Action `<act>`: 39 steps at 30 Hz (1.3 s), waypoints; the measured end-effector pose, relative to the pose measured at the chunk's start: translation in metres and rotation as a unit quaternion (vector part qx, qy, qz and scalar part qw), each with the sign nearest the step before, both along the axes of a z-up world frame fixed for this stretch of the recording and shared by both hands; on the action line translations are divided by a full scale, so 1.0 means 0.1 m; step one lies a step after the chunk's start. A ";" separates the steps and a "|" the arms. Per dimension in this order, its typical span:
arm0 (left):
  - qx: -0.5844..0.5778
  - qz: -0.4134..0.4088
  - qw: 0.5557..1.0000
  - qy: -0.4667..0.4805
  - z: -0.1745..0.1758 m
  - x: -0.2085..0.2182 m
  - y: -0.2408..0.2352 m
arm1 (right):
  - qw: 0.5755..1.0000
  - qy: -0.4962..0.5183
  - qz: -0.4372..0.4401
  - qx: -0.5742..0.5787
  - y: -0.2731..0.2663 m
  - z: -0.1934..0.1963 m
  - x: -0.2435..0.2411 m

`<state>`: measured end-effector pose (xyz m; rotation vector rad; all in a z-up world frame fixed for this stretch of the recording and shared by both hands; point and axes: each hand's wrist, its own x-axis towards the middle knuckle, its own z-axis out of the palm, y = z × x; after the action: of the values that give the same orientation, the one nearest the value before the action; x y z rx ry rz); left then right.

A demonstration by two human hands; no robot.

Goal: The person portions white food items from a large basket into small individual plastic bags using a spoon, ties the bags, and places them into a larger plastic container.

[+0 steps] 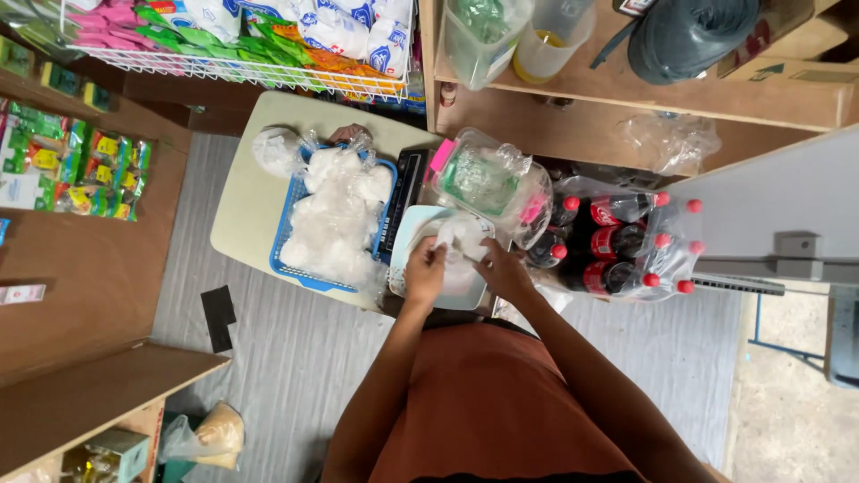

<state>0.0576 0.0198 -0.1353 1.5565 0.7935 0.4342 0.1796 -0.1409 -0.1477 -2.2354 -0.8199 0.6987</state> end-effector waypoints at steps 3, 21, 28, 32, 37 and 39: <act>-0.173 0.054 0.983 -0.028 0.25 -0.01 -0.01 | 0.997 0.055 -0.002 0.054 0.08 0.12 0.06; -0.199 0.092 0.975 -0.041 0.66 -0.15 0.06 | 0.980 0.168 -0.066 0.080 0.19 0.52 0.15; 0.099 0.091 0.990 -0.031 0.96 0.02 0.07 | 0.983 0.002 -0.089 0.158 -0.05 1.13 0.41; 0.205 0.057 0.977 -0.026 1.18 0.34 0.18 | 0.972 -0.067 -0.128 0.184 -0.03 1.43 0.59; 0.239 -0.046 0.967 0.069 0.89 0.96 0.37 | 0.965 -0.065 -0.150 0.203 -0.03 1.47 0.69; 0.312 -0.069 0.945 0.068 0.89 1.16 0.41 | 0.964 -0.053 -0.155 0.207 -0.05 1.46 0.68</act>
<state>0.1739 0.0610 -0.0462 2.2379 0.6765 0.5070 0.2477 -0.1458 -0.0018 -1.9644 -0.5811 0.2327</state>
